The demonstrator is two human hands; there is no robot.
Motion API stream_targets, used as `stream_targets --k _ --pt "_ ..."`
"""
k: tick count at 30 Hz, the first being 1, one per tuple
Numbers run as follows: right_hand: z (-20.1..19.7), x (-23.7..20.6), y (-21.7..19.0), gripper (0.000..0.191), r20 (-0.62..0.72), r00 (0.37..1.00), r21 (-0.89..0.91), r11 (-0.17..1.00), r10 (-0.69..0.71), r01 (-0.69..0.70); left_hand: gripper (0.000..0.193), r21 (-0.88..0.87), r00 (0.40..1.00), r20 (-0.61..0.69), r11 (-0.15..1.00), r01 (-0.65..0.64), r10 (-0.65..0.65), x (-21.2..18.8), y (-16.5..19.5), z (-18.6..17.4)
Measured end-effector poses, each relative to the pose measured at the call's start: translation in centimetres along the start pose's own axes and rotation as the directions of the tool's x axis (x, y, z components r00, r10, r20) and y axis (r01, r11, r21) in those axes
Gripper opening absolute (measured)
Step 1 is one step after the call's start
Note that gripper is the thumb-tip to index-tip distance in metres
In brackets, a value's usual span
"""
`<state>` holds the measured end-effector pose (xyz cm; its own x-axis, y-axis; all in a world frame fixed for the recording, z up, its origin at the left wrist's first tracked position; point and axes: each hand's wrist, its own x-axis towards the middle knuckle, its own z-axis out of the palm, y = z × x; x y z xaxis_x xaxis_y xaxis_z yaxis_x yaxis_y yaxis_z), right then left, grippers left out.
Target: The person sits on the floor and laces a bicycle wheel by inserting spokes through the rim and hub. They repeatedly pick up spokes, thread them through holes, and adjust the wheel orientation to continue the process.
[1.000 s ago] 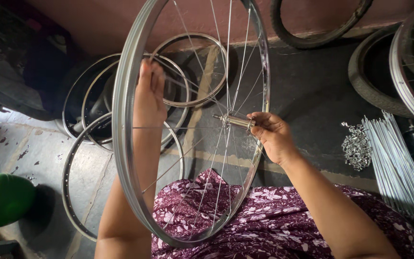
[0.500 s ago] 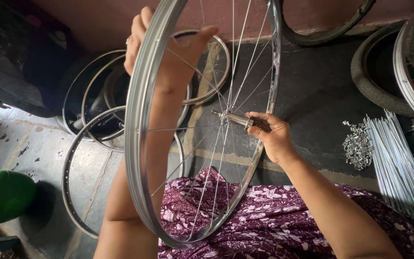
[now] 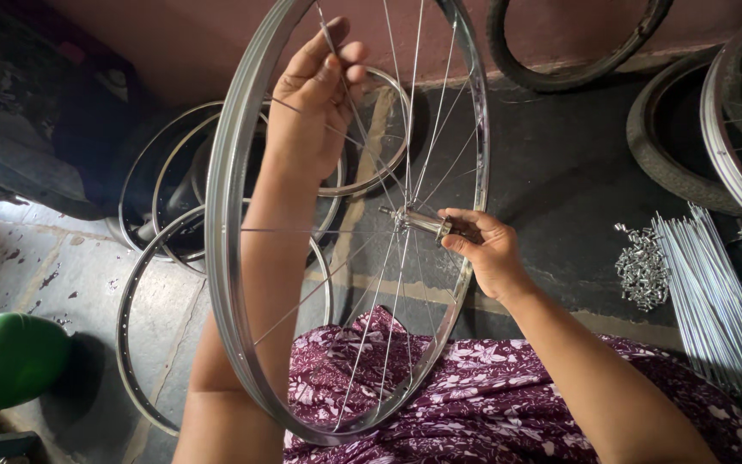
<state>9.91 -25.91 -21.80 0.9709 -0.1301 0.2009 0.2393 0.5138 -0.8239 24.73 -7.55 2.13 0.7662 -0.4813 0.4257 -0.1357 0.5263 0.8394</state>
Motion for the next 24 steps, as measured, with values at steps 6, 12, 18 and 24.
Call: stream_targets --k 6,12,18,24 --pt "0.6 -0.2 -1.2 0.036 0.024 1.0 -0.077 0.997 -0.012 0.014 0.037 -0.109 0.99 -0.135 0.994 0.019 -0.034 -4.1 0.8 -0.1" --pt "1.0 -0.3 -2.9 0.026 -0.002 0.997 -0.292 0.954 -0.08 0.076 0.014 0.247 0.986 -0.159 0.969 -0.003 0.043 -13.1 1.9 -0.1" --pt "1.5 -1.0 -3.2 0.013 0.021 0.968 -0.435 0.87 -0.249 0.233 0.02 -0.051 0.99 0.139 0.998 0.026 -0.019 -17.3 7.3 1.4" --pt "1.1 -1.0 -3.4 0.008 0.017 0.988 -0.271 0.951 -0.152 0.151 0.091 0.81 0.999 0.037 0.585 -0.038 0.014 -20.7 12.4 7.8"
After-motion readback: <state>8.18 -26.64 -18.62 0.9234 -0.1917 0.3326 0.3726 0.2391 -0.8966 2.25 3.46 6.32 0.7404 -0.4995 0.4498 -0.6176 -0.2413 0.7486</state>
